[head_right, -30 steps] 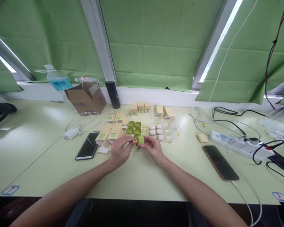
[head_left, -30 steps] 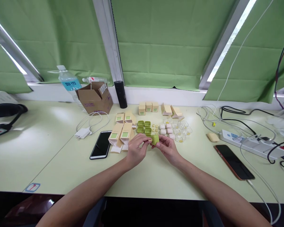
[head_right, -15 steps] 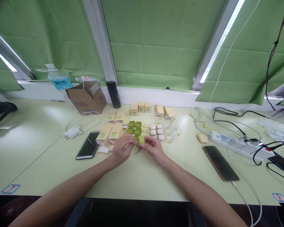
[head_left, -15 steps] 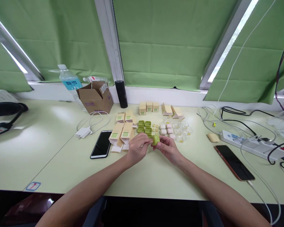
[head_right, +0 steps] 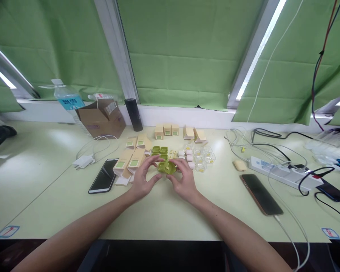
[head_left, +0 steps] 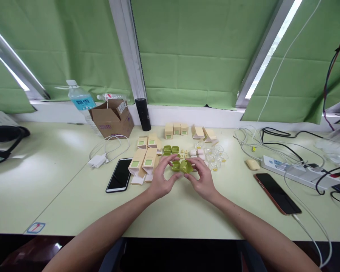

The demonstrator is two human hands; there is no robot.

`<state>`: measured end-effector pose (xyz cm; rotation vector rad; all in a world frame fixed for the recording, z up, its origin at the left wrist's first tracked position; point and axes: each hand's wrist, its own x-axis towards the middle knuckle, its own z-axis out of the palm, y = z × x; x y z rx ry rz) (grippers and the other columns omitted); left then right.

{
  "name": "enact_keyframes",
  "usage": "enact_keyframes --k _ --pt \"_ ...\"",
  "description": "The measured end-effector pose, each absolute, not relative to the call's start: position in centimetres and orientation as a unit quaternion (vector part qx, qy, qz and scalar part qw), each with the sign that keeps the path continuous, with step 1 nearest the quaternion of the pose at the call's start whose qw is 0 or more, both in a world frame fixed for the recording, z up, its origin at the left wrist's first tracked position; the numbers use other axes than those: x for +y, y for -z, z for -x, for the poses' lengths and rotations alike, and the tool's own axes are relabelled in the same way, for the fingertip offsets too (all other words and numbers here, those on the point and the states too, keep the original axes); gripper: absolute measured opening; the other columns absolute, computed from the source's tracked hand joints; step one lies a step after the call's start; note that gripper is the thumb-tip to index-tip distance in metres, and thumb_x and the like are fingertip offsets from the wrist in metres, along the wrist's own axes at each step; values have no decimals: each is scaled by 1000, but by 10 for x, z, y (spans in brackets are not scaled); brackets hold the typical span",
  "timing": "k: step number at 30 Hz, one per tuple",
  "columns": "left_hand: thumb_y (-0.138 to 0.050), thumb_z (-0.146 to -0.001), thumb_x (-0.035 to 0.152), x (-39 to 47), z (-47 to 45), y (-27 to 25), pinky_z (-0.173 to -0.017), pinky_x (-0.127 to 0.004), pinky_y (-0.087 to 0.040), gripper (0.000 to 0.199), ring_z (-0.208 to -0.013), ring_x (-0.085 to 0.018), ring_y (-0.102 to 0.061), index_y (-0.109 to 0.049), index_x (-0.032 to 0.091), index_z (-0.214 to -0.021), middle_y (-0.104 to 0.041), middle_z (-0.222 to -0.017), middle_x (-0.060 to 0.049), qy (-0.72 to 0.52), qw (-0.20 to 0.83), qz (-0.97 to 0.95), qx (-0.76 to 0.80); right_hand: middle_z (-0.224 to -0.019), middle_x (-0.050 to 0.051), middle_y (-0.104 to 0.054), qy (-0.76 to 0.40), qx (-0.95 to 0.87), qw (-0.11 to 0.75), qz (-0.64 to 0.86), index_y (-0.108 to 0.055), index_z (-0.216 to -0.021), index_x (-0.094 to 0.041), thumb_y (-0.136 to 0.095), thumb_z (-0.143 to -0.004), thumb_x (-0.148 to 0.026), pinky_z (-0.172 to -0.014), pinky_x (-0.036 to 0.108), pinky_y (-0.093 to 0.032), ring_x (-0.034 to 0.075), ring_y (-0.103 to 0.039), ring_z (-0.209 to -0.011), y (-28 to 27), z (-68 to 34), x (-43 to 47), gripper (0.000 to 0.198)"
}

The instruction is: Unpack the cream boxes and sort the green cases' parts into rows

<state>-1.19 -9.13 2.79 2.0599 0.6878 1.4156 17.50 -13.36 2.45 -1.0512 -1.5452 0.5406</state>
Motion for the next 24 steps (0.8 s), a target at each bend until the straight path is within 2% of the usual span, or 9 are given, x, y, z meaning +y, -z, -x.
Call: enact_keyframes --k 4,7,10,14,18,24 --pt "-70 -90 27 -90 8 -21 -99 -43 -56 49 -120 -26 -64 -57 26 -137 -66 -133 -10 -447 364 -765 287 -120 9 -66 -118 -716 527 443 -59 -127 -29 -65 -85 -15 -79 39 -58 26 -62 -109 -22 -178 -133 45" --pt "-69 -90 27 -87 5 -14 -101 -44 -56 44 -119 -26 -66 -61 26 -133 -68 -130 -9 -439 397 -750 296 -120 9 -68 -83 -736 520 425 -58 -119 -28 -62 -86 -12 -81 41 -57 26 -62 -111 -21 -178 -134 37" --pt "-73 -87 28 -85 5 -10 -103 -45 -56 47 -119 -26 -66 -61 25 -133 -68 -129 -9 -446 402 -743 295 -121 9 -68 -75 -734 527 422 -58 -114 -28 -61 -88 -13 -84 42 -57 26 -63 -113 -22 -177 -135 31" --pt "-75 -86 25 -85 6 -12 -104 -45 -54 46 -119 -26 -65 -61 27 -130 -69 -126 -8 -449 351 -765 299 -121 10 -68 -87 -730 535 416 -58 -116 -27 -60 -88 -15 -87 43 -57 26 -64 -114 -26 -177 -137 30" --pt "-69 -91 20 -87 7 -13 -101 -45 -54 39 -116 -24 -64 -60 26 -128 -69 -122 -8 -457 271 -796 290 -122 10 -67 -41 -749 524 404 -62 -117 -26 -60 -88 -16 -98 52 -53 29 -61 -116 -29 -179 -137 31" --pt "-65 -92 16 -90 6 -14 -95 -46 -55 39 -111 -26 -63 -57 23 -130 -68 -116 -11 -458 143 -849 224 -121 9 -65 55 -752 489 440 -75 -98 -29 -65 -85 -12 -100 59 -50 34 -52 -123 -25 -181 -134 24"
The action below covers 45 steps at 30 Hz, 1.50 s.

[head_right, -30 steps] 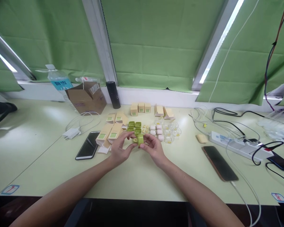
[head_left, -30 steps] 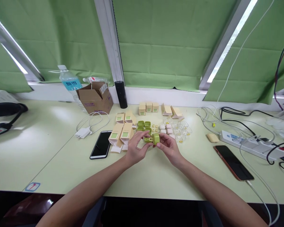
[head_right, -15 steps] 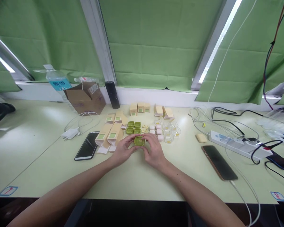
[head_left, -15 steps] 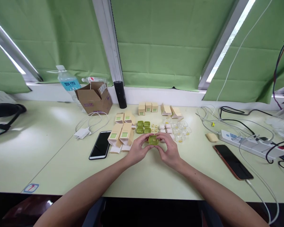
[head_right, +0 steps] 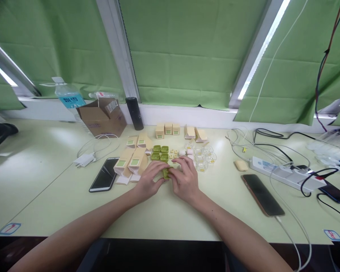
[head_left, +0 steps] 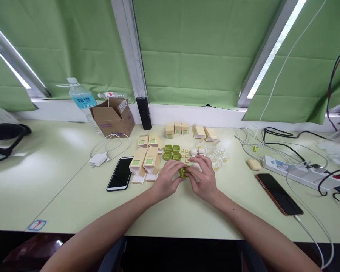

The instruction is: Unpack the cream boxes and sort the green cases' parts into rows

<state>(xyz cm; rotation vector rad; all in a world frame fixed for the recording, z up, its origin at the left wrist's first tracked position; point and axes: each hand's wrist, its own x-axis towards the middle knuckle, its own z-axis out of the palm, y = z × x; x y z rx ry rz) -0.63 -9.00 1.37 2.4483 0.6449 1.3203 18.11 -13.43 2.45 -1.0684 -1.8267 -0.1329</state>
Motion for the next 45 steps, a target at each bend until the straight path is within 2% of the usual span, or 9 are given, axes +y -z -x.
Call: enact_keyframes --k 4,10,15,26,32,35,39,43,45 --pt "-65 -92 15 -93 5 -17 -93 -47 -53 39 -105 -26 -63 -55 20 -130 -69 -114 -12 -441 73 -873 195 -121 9 -65 75 -762 470 439 -76 -91 -28 -63 -84 -9 -99 58 -52 34 -50 -124 -21 -180 -134 24" --pt "-61 -93 13 -97 4 -22 -90 -47 -53 34 -104 -28 -63 -55 18 -126 -69 -112 -13 -423 41 -882 203 -116 9 -65 82 -772 471 419 -73 -88 -25 -59 -86 -5 -97 54 -53 32 -49 -123 -23 -179 -132 24" --pt "-59 -92 13 -98 3 -24 -91 -47 -52 31 -102 -28 -63 -57 18 -123 -69 -109 -12 -412 33 -885 215 -110 8 -62 56 -762 487 423 -71 -84 -25 -59 -86 -6 -98 53 -52 30 -50 -119 -24 -179 -130 23" --pt "-62 -87 12 -94 7 -22 -93 -48 -46 39 -112 -32 -60 -60 22 -125 -72 -115 -10 -410 1 -865 291 -97 7 -56 33 -717 549 428 -71 -83 -27 -62 -88 -16 -94 54 -47 28 -53 -105 -33 -177 -137 15" --pt "-72 -80 15 -86 12 -25 -94 -50 -45 44 -114 -34 -56 -61 23 -121 -72 -113 -8 -439 49 -814 377 -90 7 -57 61 -685 570 450 -72 -82 -27 -64 -89 -20 -89 48 -47 27 -53 -99 -42 -190 -129 13" --pt "-71 -77 12 -82 16 -30 -93 -49 -43 48 -114 -35 -55 -60 24 -122 -71 -113 -9 -444 55 -798 404 -88 6 -66 39 -710 496 499 -72 -79 -26 -64 -89 -18 -88 45 -43 26 -54 -97 -41 -199 -112 15" --pt "-70 -75 14 -71 21 -36 -91 -50 -42 46 -112 -36 -55 -62 24 -118 -69 -106 -11 -415 42 -794 442 -81 2 -74 22 -777 319 543 -71 -74 -23 -63 -84 -7 -89 41 -34 21 -58 -85 -45 -196 -89 20" --pt "-70 -75 18 -59 27 -39 -92 -51 -39 41 -113 -37 -55 -64 23 -115 -70 -100 -11 -350 19 -813 465 -76 4 -76 50 -797 155 582 -72 -71 -21 -60 -81 -3 -83 37 -28 21 -59 -83 -54 -182 -74 24" --pt "-69 -74 16 -55 29 -38 -91 -51 -38 40 -115 -38 -54 -64 23 -113 -71 -96 -12 -324 10 -824 464 -74 6 -76 68 -795 104 593 -73 -70 -20 -60 -81 -3 -80 36 -26 21 -59 -84 -54 -176 -67 24"
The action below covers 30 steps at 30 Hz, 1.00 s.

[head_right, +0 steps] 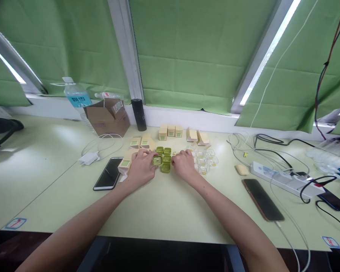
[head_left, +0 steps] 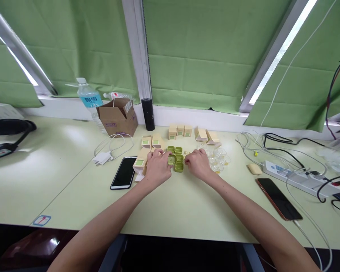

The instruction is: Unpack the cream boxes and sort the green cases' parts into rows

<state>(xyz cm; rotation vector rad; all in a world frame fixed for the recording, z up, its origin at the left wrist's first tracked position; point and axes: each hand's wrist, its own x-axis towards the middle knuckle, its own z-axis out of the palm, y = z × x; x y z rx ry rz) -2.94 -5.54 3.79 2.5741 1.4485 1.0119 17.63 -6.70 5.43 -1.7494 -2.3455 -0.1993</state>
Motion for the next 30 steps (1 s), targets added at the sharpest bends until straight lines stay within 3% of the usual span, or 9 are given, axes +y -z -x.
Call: enact_keyframes --k 3,10,17,22,30 --pt "-70 -70 12 -53 31 -34 -88 -52 -38 40 -116 -41 -50 -63 22 -109 -72 -94 -13 -306 -2 -834 458 -73 9 -75 81 -790 84 603 -74 -70 -18 -61 -81 -4 -78 37 -25 22 -59 -84 -49 -171 -59 22" --pt "-70 -71 12 -56 31 -37 -89 -53 -37 38 -115 -41 -46 -65 21 -107 -67 -110 -15 -287 -10 -831 477 -72 10 -75 85 -786 99 604 -74 -68 -18 -62 -84 -8 -78 38 -27 23 -58 -86 -39 -172 -58 22" --pt "-69 -73 15 -61 30 -46 -85 -50 -38 31 -108 -38 -48 -68 18 -104 -65 -105 -16 -208 -6 -844 495 -81 6 -73 173 -790 344 477 -70 -82 -20 -54 -92 -10 -70 35 -31 21 -53 -77 -39 -193 -112 21" --pt "-66 -74 15 -64 29 -49 -89 -49 -35 36 -112 -37 -47 -67 17 -111 -67 -110 -16 -137 -3 -848 512 -64 2 -62 116 -874 290 372 -67 -82 -19 -50 -88 -10 -56 33 -24 15 -45 -55 -1 -191 -143 20" --pt "-62 -75 17 -64 29 -49 -88 -46 -32 36 -114 -35 -45 -65 15 -111 -68 -112 -16 -62 -12 -847 529 -71 1 -70 -18 -896 244 371 -66 -84 -19 -52 -94 -16 -56 30 -23 13 -57 -61 5 -187 -141 17"
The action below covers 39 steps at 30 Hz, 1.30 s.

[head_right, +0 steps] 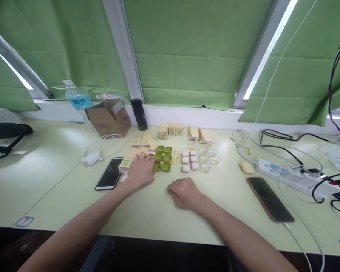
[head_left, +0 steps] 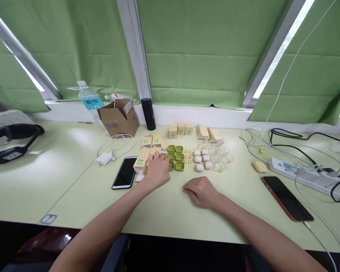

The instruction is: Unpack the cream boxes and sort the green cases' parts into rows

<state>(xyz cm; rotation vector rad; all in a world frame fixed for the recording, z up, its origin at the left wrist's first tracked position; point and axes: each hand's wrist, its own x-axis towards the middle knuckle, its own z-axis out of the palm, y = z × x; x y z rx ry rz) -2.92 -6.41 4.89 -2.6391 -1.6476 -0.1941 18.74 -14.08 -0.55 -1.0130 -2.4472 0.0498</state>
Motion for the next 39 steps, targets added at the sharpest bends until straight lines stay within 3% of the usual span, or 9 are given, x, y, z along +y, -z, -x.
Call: enact_keyframes --k 11,18,22,25,28,32,35,39 --pt "-62 -74 14 -64 28 -40 -86 -47 -33 34 -111 -36 -46 -65 15 -108 -69 -105 -16 92 19 853 -514 -71 2 -70 -20 -900 231 370 -66 -83 -19 -52 -94 -15 -57 31 -22 15 -57 -62 4 -188 -143 18" --pt "-65 -72 12 -66 28 -45 -86 -46 -35 44 -112 -36 -46 -60 14 -116 -64 -114 -17 100 35 849 -518 -72 2 -71 -21 -899 235 368 -66 -83 -19 -52 -94 -14 -57 30 -22 14 -57 -62 3 -189 -143 18" --pt "-61 -79 12 -73 28 -53 -87 -46 -37 36 -112 -35 -47 -60 16 -115 -63 -116 -15 165 33 852 -496 -71 2 -70 -15 -897 249 365 -67 -83 -19 -52 -93 -14 -56 30 -23 14 -56 -60 3 -189 -143 18" --pt "-53 -87 12 -83 25 -55 -86 -44 -40 22 -107 -32 -50 -61 16 -108 -65 -106 -13 209 31 882 -421 -66 1 -67 12 -888 293 354 -67 -84 -19 -51 -92 -13 -54 30 -25 14 -53 -56 -1 -191 -142 18" --pt "-46 -93 14 -96 19 -57 -74 -39 -43 16 -90 -28 -55 -62 16 -98 -65 -88 -12 182 25 918 -352 -63 1 -64 48 -856 374 353 -67 -87 -18 -51 -93 -13 -53 29 -29 14 -52 -54 -12 -196 -139 18" --pt "-45 -90 12 -107 12 -54 -57 -34 -34 17 -68 -23 -55 -61 17 -91 -63 -75 -8 122 28 942 -311 -70 3 -68 69 -791 457 401 -68 -90 -20 -53 -95 -15 -60 29 -43 16 -59 -61 -41 -211 -120 16" --pt "-48 -83 8 -106 12 -42 -53 -32 -29 17 -64 -22 -57 -61 17 -88 -64 -70 -7 123 44 949 -287 -79 4 -71 95 -751 407 511 -69 -94 -22 -56 -94 -19 -70 32 -49 20 -64 -74 -65 -223 -84 14" --pt "-46 -82 8 -99 19 -21 -50 -32 -26 16 -56 -20 -54 -60 17 -84 -60 -63 -5 181 41 944 -274 -115 11 -71 98 -743 210 627 -65 -118 -21 -51 -96 -17 -86 38 -50 27 -59 -112 -87 -231 -14 27"
